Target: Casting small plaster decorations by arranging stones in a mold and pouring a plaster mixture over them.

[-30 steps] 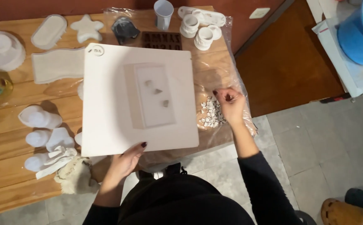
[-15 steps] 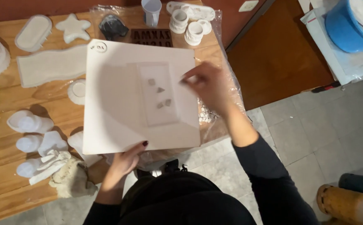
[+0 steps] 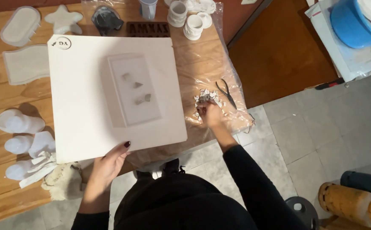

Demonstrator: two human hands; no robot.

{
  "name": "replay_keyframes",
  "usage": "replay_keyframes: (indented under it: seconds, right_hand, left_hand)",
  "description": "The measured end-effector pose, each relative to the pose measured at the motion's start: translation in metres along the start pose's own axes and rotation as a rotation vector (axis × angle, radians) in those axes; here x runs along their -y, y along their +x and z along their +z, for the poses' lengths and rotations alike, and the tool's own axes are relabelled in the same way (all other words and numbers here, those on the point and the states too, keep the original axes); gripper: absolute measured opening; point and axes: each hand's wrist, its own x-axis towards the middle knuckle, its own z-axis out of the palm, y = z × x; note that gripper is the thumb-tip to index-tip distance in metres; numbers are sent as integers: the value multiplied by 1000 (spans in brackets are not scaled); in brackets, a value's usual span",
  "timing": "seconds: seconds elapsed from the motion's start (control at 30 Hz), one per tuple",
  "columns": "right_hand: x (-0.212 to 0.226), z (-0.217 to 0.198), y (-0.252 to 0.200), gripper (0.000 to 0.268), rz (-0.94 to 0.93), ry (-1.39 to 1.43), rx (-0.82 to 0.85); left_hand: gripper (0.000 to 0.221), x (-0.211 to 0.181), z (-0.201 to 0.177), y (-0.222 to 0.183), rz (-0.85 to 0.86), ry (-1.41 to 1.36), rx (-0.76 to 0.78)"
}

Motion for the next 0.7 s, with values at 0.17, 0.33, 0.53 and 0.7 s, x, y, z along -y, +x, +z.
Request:
replay_keyframes:
  seconds: [0.17,0.33,0.53,0.7]
  right_hand:
    - [24,1,16,16,-20,-265,-108]
    - [-18,9,33,10,-79,-181,-241]
    - [178,-141,43,5,-177,340,-225]
    - [262,-147,47,9,-650,138,124]
  left_hand:
    - [20,8,-9,-3,36,-11,32]
    - [19,21,-15,2,59,1,40]
    - [18,65,-63,9,-62,103,-49]
    - [22,63,-36,13,-140,172,-20]
